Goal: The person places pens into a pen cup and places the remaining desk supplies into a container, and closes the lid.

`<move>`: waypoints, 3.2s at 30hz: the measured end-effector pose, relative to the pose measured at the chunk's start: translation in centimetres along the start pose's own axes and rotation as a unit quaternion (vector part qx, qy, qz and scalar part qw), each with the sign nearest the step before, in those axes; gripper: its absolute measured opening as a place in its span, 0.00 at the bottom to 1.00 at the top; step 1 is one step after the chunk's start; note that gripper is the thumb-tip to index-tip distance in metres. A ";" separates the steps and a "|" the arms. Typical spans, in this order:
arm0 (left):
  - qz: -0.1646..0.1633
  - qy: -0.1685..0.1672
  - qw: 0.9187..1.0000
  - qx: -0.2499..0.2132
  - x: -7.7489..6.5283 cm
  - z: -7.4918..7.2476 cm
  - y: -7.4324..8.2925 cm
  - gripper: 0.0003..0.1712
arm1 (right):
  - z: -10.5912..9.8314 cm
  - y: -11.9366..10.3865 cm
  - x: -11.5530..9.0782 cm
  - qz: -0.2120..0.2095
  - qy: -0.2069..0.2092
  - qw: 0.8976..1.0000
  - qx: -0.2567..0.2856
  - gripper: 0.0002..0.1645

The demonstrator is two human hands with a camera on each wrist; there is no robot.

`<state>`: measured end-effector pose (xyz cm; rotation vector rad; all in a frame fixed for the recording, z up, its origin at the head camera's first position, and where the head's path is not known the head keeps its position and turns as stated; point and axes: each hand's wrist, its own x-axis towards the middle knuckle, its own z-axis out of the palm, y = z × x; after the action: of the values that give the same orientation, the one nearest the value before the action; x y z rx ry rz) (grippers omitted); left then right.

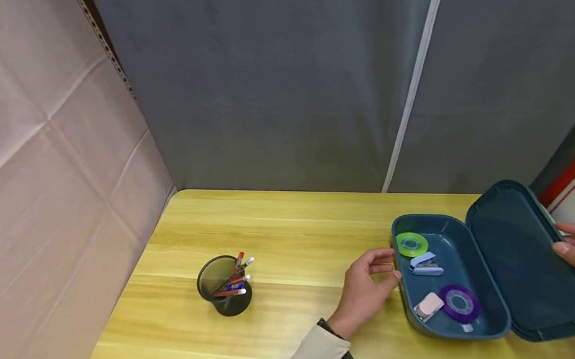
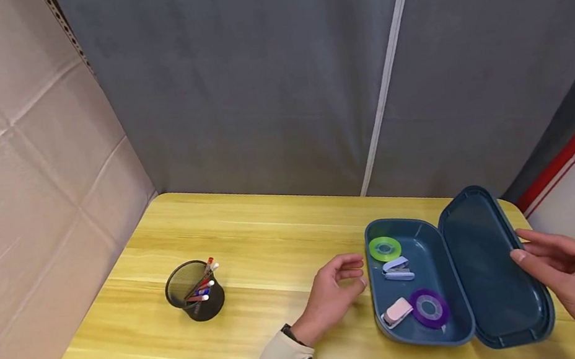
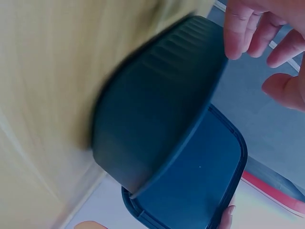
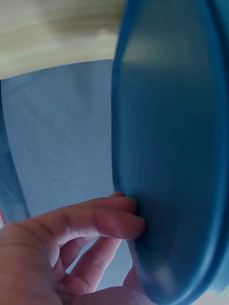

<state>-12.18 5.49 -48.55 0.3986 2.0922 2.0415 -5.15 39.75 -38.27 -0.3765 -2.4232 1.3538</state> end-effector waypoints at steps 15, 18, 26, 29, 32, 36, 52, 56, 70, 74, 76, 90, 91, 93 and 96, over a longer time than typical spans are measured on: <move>0.050 -0.030 0.996 -0.062 1.0 0.0 2.4 0.22 | 2.2 -4.0 -0.8 0.045 -0.018 0.989 -0.139 0.37; 0.044 -0.046 0.993 -0.104 1.0 0.3 2.9 0.23 | 2.9 -4.6 -1.1 0.034 -0.018 0.991 -0.128 0.36; 0.047 -0.058 0.988 -0.132 0.9 1.0 4.3 0.23 | 5.1 -6.0 -1.6 0.021 -0.009 0.992 -0.123 0.35; 0.044 -0.062 0.987 -0.142 0.9 1.3 4.7 0.23 | 5.9 -6.3 -1.9 0.027 -0.010 0.991 -0.134 0.35; 0.036 -0.067 0.985 -0.152 1.0 1.5 4.8 0.23 | 6.7 -6.4 -2.1 0.019 -0.007 0.990 -0.137 0.33; 0.026 -0.079 0.983 -0.166 1.0 1.9 4.8 0.23 | 7.6 -6.6 -2.5 0.010 -0.001 0.989 -0.148 0.33; -0.049 -0.129 0.965 -0.223 1.0 3.9 4.9 0.25 | 10.8 -7.2 -3.5 -0.132 -0.007 0.975 -0.181 0.27; -0.048 -0.145 0.963 -0.221 0.9 3.9 4.8 0.29 | 11.6 -7.2 -3.6 -0.153 -0.016 0.970 -0.190 0.25; -0.067 -0.115 0.962 -0.237 0.5 3.6 4.1 0.33 | 13.2 -6.9 -3.6 -0.184 -0.051 0.961 -0.199 0.21; -0.074 -0.113 0.957 -0.257 0.3 3.5 4.0 0.32 | 13.1 -6.8 -3.6 -0.184 -0.062 0.962 -0.194 0.21; -0.071 -0.114 0.956 -0.261 0.3 3.4 3.9 0.32 | 12.9 -6.7 -3.5 -0.179 -0.067 0.963 -0.191 0.21; -0.067 -0.090 0.962 -0.248 0.4 3.7 3.8 0.35 | 9.3 -3.7 -0.8 -0.091 -0.064 0.977 -0.181 0.28; -0.067 -0.090 0.962 -0.248 0.3 3.7 3.8 0.35 | 9.0 -3.2 -0.5 -0.084 -0.065 0.977 -0.183 0.28; -0.066 -0.088 0.963 -0.246 0.3 3.7 3.8 0.35 | 8.4 -2.3 0.0 -0.069 -0.066 0.978 -0.188 0.29; -0.067 -0.084 0.965 -0.241 0.3 3.7 3.7 0.35 | 7.7 -0.5 0.8 -0.048 -0.072 0.976 -0.198 0.31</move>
<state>-11.05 9.15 -44.99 0.3221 1.4192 2.2481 -9.11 33.89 -41.45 -0.2598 -2.7935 0.8789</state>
